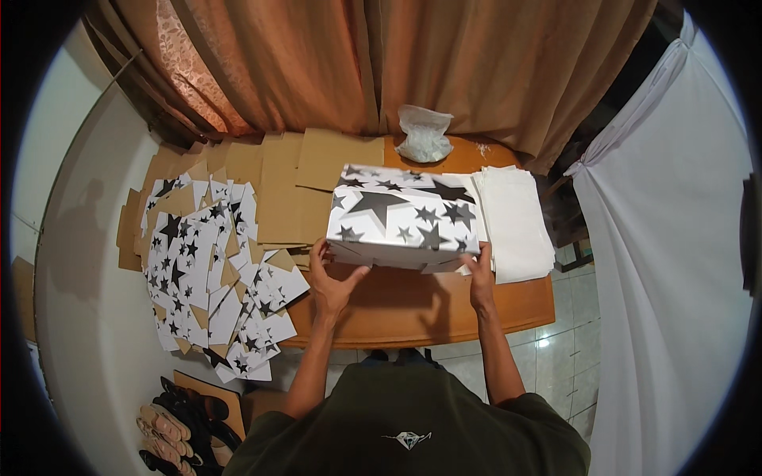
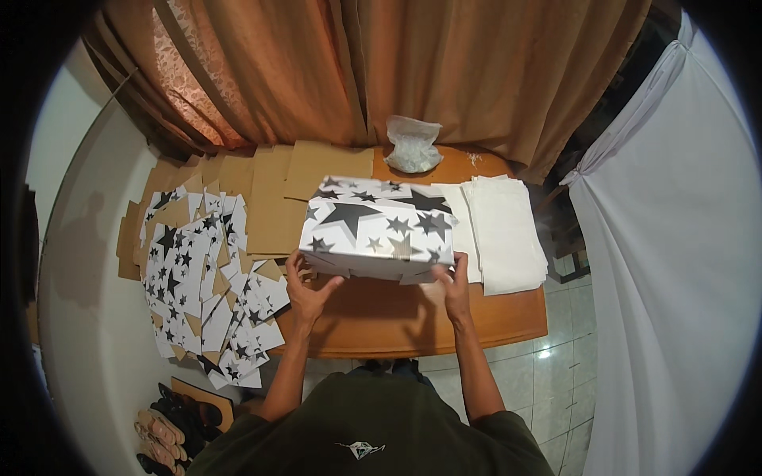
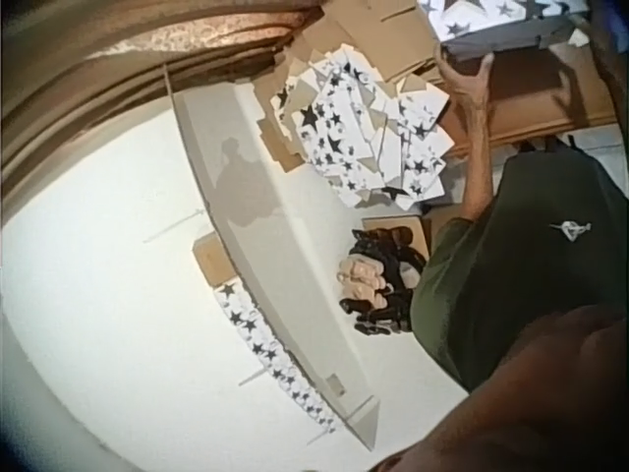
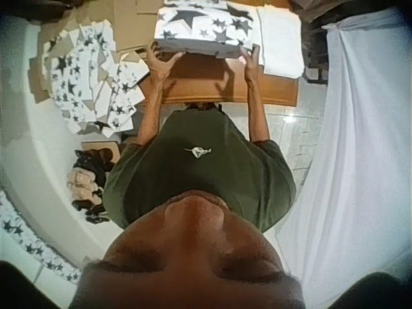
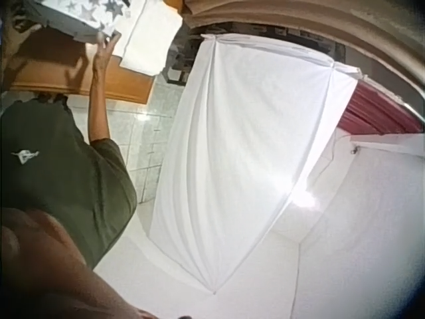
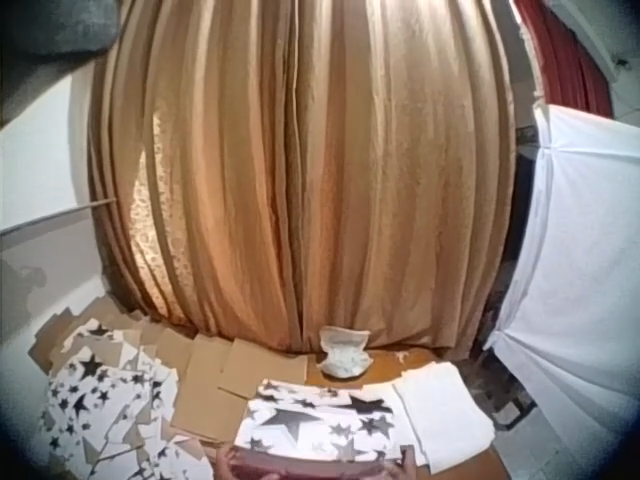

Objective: Fold and assemble cardboard shoe boxes and place them on a shelf.

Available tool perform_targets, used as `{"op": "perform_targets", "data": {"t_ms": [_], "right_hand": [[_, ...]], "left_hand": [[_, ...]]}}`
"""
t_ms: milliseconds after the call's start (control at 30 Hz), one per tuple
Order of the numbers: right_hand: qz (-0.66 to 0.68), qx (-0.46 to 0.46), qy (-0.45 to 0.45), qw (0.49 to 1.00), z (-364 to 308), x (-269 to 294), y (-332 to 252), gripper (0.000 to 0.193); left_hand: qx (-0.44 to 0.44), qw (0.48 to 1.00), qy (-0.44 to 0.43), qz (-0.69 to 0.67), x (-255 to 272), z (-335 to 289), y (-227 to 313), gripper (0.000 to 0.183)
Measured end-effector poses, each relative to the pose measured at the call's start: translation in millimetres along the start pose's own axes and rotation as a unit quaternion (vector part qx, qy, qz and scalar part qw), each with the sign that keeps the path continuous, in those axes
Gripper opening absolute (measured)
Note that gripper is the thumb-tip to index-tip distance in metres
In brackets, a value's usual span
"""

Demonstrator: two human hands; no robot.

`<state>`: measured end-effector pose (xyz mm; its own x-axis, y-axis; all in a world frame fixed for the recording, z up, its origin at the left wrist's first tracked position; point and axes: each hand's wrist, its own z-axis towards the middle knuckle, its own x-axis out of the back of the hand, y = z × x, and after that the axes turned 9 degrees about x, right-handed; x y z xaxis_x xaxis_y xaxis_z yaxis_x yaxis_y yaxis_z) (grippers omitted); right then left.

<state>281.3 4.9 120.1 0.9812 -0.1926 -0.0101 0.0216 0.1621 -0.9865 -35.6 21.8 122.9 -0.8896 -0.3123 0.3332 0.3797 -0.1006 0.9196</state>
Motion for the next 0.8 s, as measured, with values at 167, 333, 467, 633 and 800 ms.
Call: {"op": "perform_targets", "data": {"t_ms": [167,333,467,633,800], "right_hand": [[0.069,0.033,0.083,0.994,8,-4,1,0.065],[0.040,-0.004,0.077,0.996,-7,0,19,0.046],[-0.010,-0.063,0.051,0.997,-29,9,65,0.050],[-0.023,-0.103,0.034,0.994,-52,13,106,0.057],[-0.071,-0.068,-0.004,0.995,-55,21,146,0.062]], "left_hand": [[-0.022,0.976,-0.066,-0.207,-3,4,4,0.102],[0.054,0.979,-0.116,-0.156,-7,-13,-53,0.081],[0.144,0.962,-0.162,-0.164,-9,-32,-84,0.069],[0.262,0.931,-0.210,-0.147,-12,-56,-126,0.077],[0.271,0.925,-0.243,-0.107,-20,-76,-147,0.084]]}}
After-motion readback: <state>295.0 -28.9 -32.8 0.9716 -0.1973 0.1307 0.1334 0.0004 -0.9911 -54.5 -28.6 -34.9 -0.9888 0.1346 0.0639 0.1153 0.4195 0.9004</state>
